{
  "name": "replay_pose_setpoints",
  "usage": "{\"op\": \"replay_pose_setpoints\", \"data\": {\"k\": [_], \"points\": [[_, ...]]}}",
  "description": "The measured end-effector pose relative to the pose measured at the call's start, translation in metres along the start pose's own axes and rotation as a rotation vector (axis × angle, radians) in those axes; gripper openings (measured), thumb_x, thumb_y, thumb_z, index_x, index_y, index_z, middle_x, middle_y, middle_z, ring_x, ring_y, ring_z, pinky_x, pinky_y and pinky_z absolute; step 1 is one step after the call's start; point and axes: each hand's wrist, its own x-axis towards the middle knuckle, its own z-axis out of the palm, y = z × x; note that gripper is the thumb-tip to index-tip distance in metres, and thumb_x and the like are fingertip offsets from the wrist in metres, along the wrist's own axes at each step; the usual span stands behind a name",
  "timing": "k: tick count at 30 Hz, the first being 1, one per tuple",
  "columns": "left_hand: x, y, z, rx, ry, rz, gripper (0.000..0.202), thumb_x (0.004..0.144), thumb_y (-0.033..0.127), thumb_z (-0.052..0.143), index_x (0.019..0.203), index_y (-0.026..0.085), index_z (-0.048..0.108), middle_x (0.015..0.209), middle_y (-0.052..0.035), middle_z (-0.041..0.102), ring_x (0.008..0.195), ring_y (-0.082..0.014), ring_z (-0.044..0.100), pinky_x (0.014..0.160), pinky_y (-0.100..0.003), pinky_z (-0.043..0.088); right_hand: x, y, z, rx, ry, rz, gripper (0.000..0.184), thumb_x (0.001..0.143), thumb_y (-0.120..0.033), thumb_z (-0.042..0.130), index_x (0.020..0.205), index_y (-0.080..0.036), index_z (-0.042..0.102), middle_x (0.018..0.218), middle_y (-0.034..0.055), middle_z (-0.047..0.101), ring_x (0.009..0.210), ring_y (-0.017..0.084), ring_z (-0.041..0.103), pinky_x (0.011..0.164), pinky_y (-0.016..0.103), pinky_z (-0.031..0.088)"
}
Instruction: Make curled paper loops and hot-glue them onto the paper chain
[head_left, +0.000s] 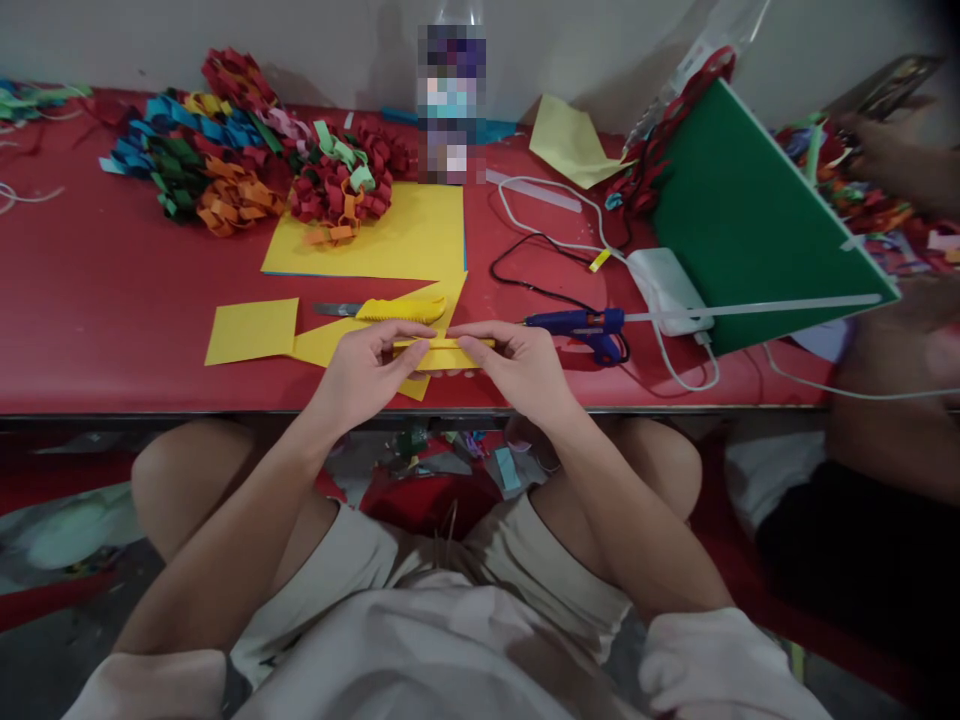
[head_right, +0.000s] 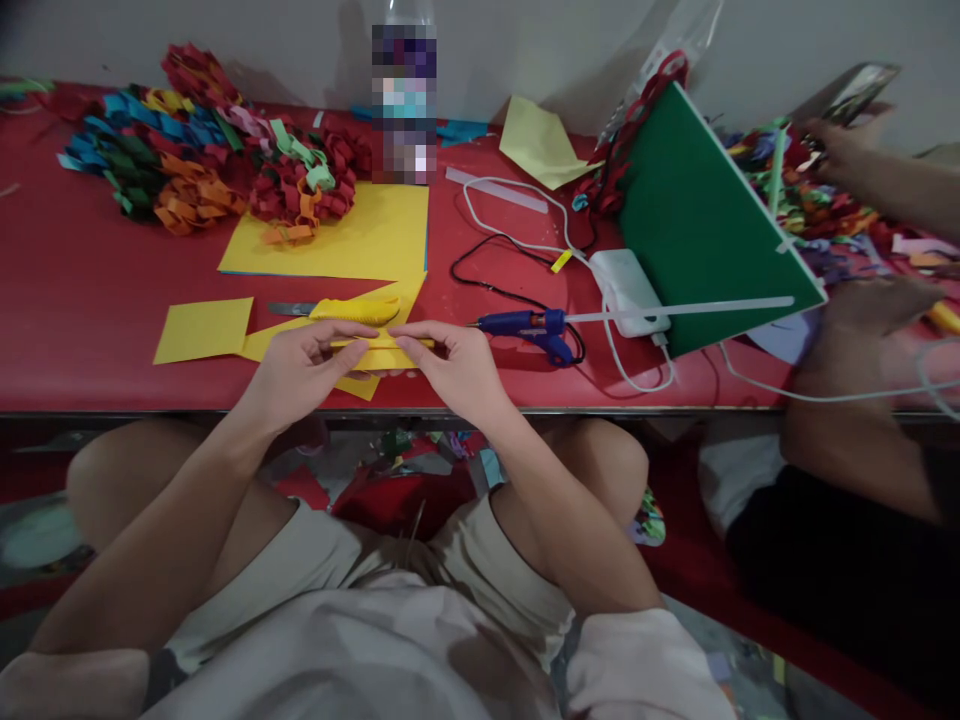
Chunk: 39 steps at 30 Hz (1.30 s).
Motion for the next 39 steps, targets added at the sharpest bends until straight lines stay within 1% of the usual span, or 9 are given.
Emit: {"op": "replay_pose_setpoints", "data": {"k": [3,5,9,14,18,22,30,35,39], "points": [[0.002,-0.004,0.002,-0.123,-0.020,-0.140,0.043,0.078,0.047,0.080,0.104,0.014,0.074,0.098,-0.0091,0.077,0.070,-0.0178,0.075,0.070,-0.029,0.065,0.000,0.001,0.001,-0.035,0.008,-0.016,0.024,0.088,-0.035,0.069,0.102,-0.018,0.078,0.088,0.0045,0.079,0.071,0.017,0.074,0.067,0.029,0.062],[0.003,-0.006,0.003,-0.144,0.000,-0.177,0.044,0.075,0.048,0.083,0.102,0.014,0.075,0.096,-0.0090,0.077,0.068,-0.0176,0.074,0.070,-0.030,0.066,-0.001,0.001,0.003,-0.100,0.024,-0.043,0.023,0.089,-0.034,0.068,0.102,-0.019,0.078,0.088,0.0040,0.079,0.070,0.017,0.074,0.066,0.029,0.062],[0.004,-0.007,0.007,-0.153,0.056,-0.154,0.044,0.073,0.048,0.084,0.099,0.013,0.077,0.095,-0.0089,0.078,0.072,-0.0195,0.075,0.073,-0.033,0.066,-0.001,0.003,0.004,-0.159,0.032,-0.054,0.025,0.088,-0.035,0.069,0.103,-0.019,0.079,0.092,0.0044,0.079,0.070,0.016,0.073,0.065,0.028,0.062],[0.003,-0.002,0.007,-0.029,0.067,-0.072,0.034,0.074,0.047,0.083,0.089,0.016,0.080,0.090,-0.0063,0.079,0.076,-0.0188,0.074,0.073,-0.029,0.064,-0.003,0.001,0.003,-0.125,-0.026,-0.022,0.025,0.087,-0.038,0.071,0.097,-0.016,0.079,0.085,0.0051,0.079,0.072,0.018,0.075,0.067,0.028,0.062],[0.003,-0.002,0.002,-0.086,-0.036,-0.089,0.039,0.078,0.050,0.079,0.095,0.015,0.079,0.094,-0.0076,0.079,0.080,-0.0202,0.075,0.076,-0.031,0.065,-0.004,-0.001,0.001,-0.107,-0.042,-0.036,0.023,0.089,-0.036,0.069,0.093,-0.016,0.078,0.076,0.0039,0.077,0.068,0.018,0.075,0.064,0.027,0.061],[0.002,-0.002,-0.002,-0.157,-0.131,-0.177,0.046,0.079,0.053,0.078,0.106,0.015,0.077,0.096,-0.0083,0.078,0.074,-0.0203,0.076,0.077,-0.033,0.066,-0.003,0.002,0.000,-0.143,-0.012,-0.051,0.021,0.089,-0.035,0.069,0.093,-0.017,0.080,0.080,0.0038,0.079,0.068,0.017,0.075,0.064,0.028,0.061],[0.000,0.004,-0.001,0.120,0.043,0.026,0.040,0.083,0.056,0.073,0.090,0.017,0.079,0.088,-0.0059,0.078,0.079,-0.0200,0.074,0.071,-0.026,0.064,-0.002,0.001,-0.002,-0.105,-0.070,-0.005,0.024,0.089,-0.039,0.068,0.099,-0.019,0.080,0.082,0.0031,0.079,0.069,0.018,0.076,0.062,0.027,0.062],[-0.002,-0.001,0.002,0.090,0.061,0.029,0.040,0.085,0.055,0.071,0.094,0.017,0.078,0.090,-0.0055,0.077,0.077,-0.0194,0.074,0.071,-0.028,0.065,-0.003,0.001,-0.002,-0.085,-0.050,0.017,0.025,0.090,-0.039,0.067,0.096,-0.018,0.080,0.076,0.0028,0.077,0.064,0.017,0.075,0.059,0.026,0.061],[-0.003,-0.005,0.006,0.040,0.101,0.023,0.037,0.079,0.050,0.078,0.094,0.016,0.078,0.090,-0.0062,0.077,0.069,-0.0187,0.074,0.062,-0.026,0.064,-0.004,0.000,-0.001,-0.127,-0.045,-0.010,0.029,0.090,-0.044,0.067,0.095,-0.018,0.079,0.078,0.0037,0.078,0.065,0.018,0.076,0.059,0.025,0.059]]}}
